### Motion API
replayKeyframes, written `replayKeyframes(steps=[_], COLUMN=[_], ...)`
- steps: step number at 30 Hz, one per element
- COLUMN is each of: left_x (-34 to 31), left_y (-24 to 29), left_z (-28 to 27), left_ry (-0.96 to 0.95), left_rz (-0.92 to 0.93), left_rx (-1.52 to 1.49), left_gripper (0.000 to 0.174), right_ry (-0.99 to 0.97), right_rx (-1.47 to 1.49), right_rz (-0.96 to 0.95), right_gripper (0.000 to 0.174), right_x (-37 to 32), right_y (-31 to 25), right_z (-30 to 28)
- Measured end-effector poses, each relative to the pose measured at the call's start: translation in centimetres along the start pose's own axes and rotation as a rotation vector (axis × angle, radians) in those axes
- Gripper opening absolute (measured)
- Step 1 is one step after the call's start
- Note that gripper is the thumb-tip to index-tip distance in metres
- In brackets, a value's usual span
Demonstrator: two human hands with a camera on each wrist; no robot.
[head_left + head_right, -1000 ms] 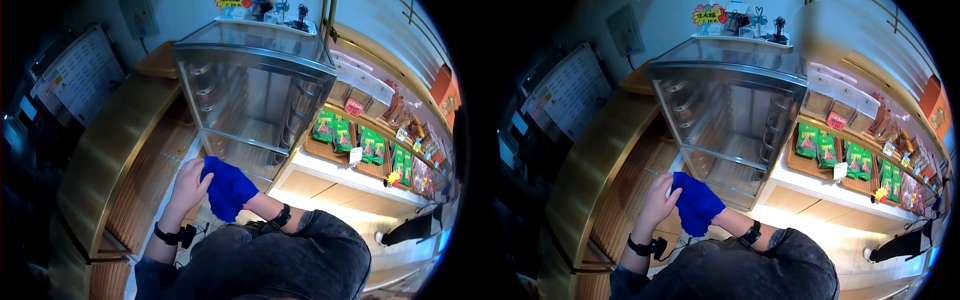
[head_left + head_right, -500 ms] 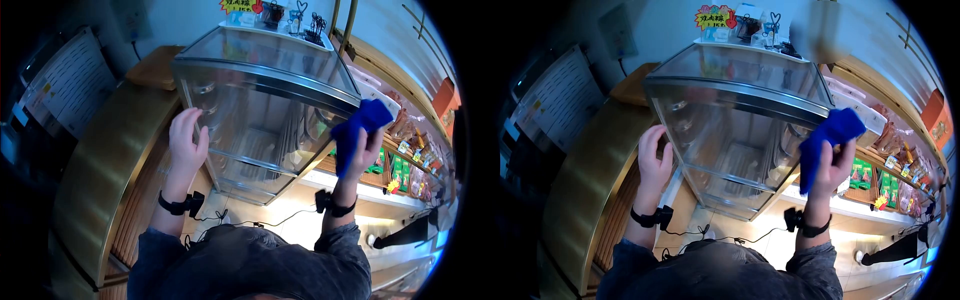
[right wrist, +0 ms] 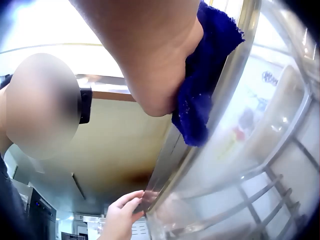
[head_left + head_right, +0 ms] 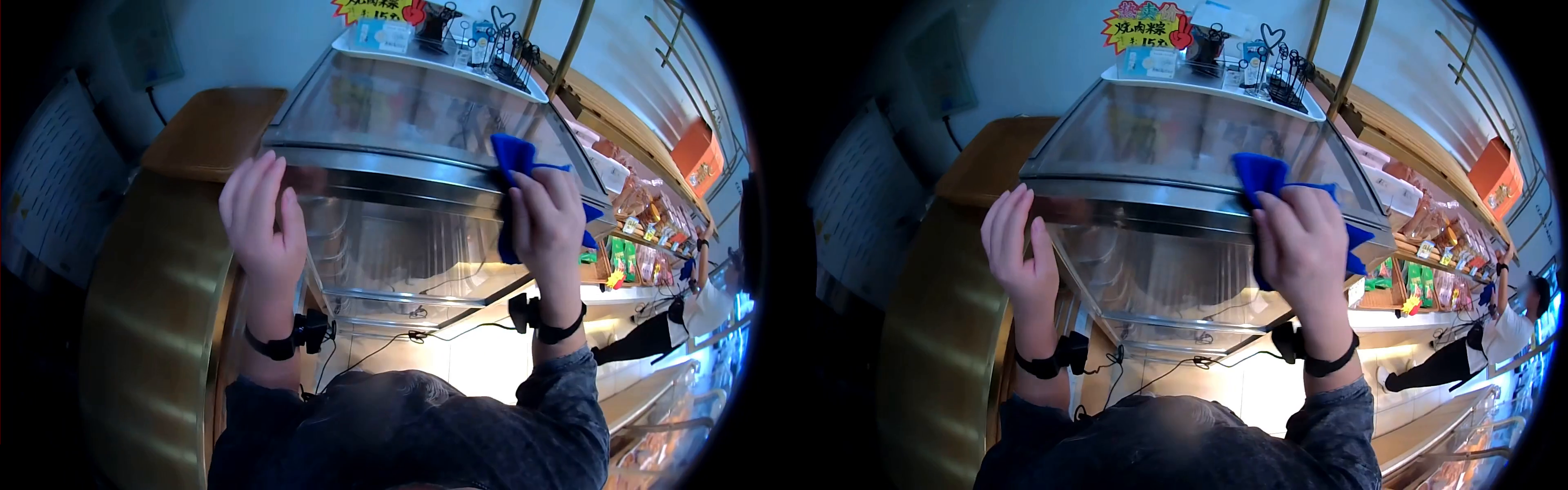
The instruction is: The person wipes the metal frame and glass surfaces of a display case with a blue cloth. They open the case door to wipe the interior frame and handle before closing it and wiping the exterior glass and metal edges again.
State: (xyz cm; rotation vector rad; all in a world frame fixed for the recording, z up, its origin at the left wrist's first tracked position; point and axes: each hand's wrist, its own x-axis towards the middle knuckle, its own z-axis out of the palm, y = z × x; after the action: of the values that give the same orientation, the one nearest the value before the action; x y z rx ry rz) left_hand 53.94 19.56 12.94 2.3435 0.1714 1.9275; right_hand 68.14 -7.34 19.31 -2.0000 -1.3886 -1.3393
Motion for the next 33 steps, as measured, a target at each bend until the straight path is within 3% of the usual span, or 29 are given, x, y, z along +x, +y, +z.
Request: replayKeyframes(steps=[6, 9, 12, 15, 16, 25, 28, 33], left_x=[-0.1, 0.1, 0.0, -0.2, -0.1, -0.3, -0.4, -0.5], left_y=[0.2, 1.0, 1.3, 1.0, 0.9, 1.8, 2.2, 3.0], left_z=[0.2, 0.1, 0.7, 1.1, 1.1, 1.3, 1.7, 1.9], left_ry=[-0.046, -0.047, -0.010, 0.019, 0.016, 0.030, 0.044, 0.050], left_rz=[-0.034, -0.024, -0.036, -0.026, -0.017, -0.012, -0.041, -0.085], left_rx=[0.061, 0.076, 0.103, 0.089, 0.100, 0.151, 0.148, 0.171], left_gripper=[0.031, 0.032, 0.031, 0.029, 0.029, 0.029, 0.033, 0.034], right_ry=[0.071, 0.037, 0.039, -0.086, -0.012, 0.000, -0.037, -0.081], right_rx=[0.238, 0.309, 0.240, 0.152, 0.132, -0.072, 0.039, 0.178], right_rz=[-0.186, -0.145, -0.139, -0.131, -0.129, 0.006, 0.015, -0.154], right_gripper=[0.021, 0.016, 0.017, 0.040, 0.036, 0.028, 0.023, 0.018], right_x=[4.8, 6.8, 6.1, 3.9, 3.2, -4.6, -3.6, 0.2], right_y=[-8.1, -11.2, -10.3, -7.9, -6.6, 4.2, 4.3, 1.3], right_z=[7.0, 8.3, 8.1, 5.5, 5.2, -3.1, -3.2, 0.2])
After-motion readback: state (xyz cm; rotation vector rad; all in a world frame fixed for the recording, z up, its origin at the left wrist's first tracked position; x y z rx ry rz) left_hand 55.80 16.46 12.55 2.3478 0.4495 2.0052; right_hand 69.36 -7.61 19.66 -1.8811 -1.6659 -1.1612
